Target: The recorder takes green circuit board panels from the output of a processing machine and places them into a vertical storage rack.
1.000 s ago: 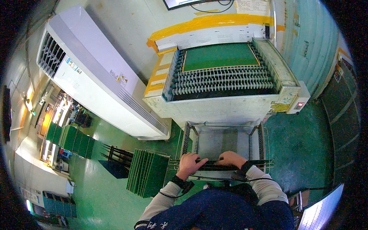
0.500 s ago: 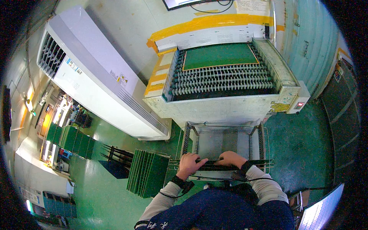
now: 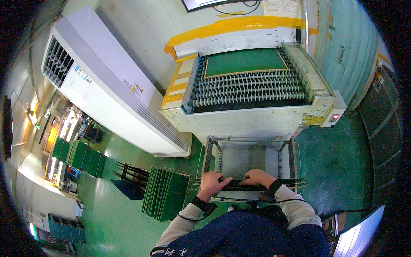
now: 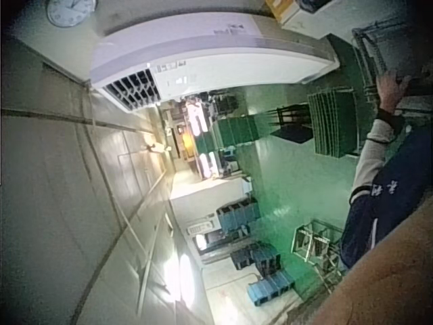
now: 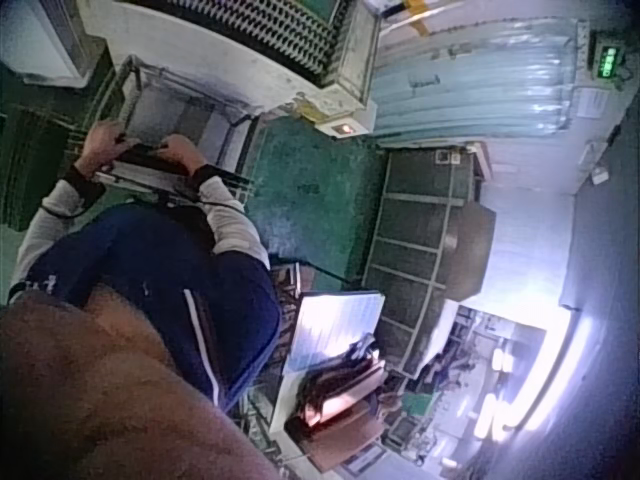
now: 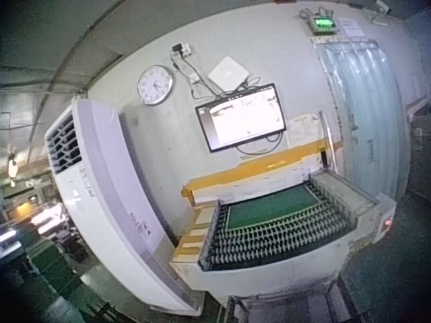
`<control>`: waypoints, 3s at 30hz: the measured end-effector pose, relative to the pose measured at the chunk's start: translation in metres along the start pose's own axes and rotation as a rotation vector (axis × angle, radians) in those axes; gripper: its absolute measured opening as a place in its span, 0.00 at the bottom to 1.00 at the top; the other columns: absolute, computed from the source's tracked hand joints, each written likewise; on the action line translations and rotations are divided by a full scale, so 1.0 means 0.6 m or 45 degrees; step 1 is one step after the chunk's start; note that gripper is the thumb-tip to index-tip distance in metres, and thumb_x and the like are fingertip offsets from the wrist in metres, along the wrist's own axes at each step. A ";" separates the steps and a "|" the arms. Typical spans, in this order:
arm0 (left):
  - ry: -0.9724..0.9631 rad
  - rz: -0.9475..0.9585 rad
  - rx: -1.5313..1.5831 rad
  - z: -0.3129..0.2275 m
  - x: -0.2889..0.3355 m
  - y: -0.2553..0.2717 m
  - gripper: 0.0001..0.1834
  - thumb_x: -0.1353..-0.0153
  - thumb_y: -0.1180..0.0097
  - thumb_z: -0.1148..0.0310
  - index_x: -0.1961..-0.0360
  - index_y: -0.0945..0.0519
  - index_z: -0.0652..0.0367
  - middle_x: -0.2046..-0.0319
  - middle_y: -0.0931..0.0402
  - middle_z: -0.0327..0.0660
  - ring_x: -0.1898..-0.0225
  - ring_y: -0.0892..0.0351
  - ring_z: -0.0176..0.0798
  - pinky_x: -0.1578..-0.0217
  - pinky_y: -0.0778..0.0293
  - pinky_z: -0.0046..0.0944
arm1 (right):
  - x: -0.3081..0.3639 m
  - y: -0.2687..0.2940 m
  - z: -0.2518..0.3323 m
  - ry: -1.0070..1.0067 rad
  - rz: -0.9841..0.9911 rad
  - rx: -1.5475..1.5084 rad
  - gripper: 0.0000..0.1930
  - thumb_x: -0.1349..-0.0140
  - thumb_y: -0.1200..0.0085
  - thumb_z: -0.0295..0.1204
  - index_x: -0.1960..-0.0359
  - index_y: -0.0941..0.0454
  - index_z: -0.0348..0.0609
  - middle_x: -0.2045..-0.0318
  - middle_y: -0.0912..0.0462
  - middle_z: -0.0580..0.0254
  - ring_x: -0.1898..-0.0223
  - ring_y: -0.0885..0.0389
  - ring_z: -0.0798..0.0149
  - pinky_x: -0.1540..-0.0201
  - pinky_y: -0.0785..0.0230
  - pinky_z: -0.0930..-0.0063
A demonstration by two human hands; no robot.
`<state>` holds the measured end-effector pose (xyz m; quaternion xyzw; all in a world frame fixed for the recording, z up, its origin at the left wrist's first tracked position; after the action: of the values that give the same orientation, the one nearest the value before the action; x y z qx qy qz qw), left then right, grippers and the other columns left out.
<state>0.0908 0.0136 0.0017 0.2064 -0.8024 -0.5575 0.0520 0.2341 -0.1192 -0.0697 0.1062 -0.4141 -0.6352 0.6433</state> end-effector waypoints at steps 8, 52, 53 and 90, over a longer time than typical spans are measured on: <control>-0.008 -0.020 0.003 -0.002 0.000 0.002 0.31 0.43 0.44 0.38 0.79 0.20 0.58 0.74 0.21 0.44 0.64 0.22 0.50 0.59 0.30 0.49 | -0.009 -0.008 -0.011 0.002 0.020 0.016 0.30 0.43 0.45 0.59 0.61 0.15 0.42 0.64 0.15 0.46 0.60 0.18 0.44 0.56 0.28 0.55; -0.022 -0.032 0.002 0.001 -0.002 0.000 0.30 0.43 0.43 0.38 0.80 0.20 0.58 0.75 0.22 0.44 0.66 0.22 0.50 0.61 0.30 0.49 | -0.006 -0.003 -0.006 -0.019 0.031 0.016 0.29 0.43 0.45 0.58 0.61 0.15 0.41 0.65 0.15 0.45 0.61 0.18 0.45 0.57 0.28 0.55; -0.024 -0.035 0.002 0.001 -0.001 -0.001 0.30 0.43 0.43 0.38 0.80 0.20 0.58 0.75 0.22 0.44 0.66 0.22 0.50 0.61 0.30 0.49 | -0.006 -0.002 -0.006 -0.017 0.029 0.014 0.29 0.43 0.45 0.58 0.61 0.15 0.41 0.65 0.15 0.45 0.61 0.18 0.45 0.56 0.28 0.55; -0.249 -0.316 0.256 -0.015 0.067 0.023 0.18 0.48 0.32 0.53 0.76 0.21 0.58 0.73 0.27 0.40 0.67 0.25 0.48 0.65 0.28 0.46 | -0.028 0.014 -0.019 0.006 -0.043 0.183 0.28 0.44 0.44 0.58 0.62 0.15 0.42 0.65 0.15 0.47 0.61 0.18 0.44 0.57 0.27 0.55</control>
<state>0.0532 -0.0055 0.0120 0.2528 -0.8237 -0.4940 -0.1166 0.2503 -0.1068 -0.0779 0.1605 -0.4553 -0.6144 0.6240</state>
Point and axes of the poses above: each hand's wrist, its own x-axis away from the middle knuckle, its own y-axis out of the back of the hand, z = x × y, the point moved 7 cm from there along -x, towards the middle knuckle
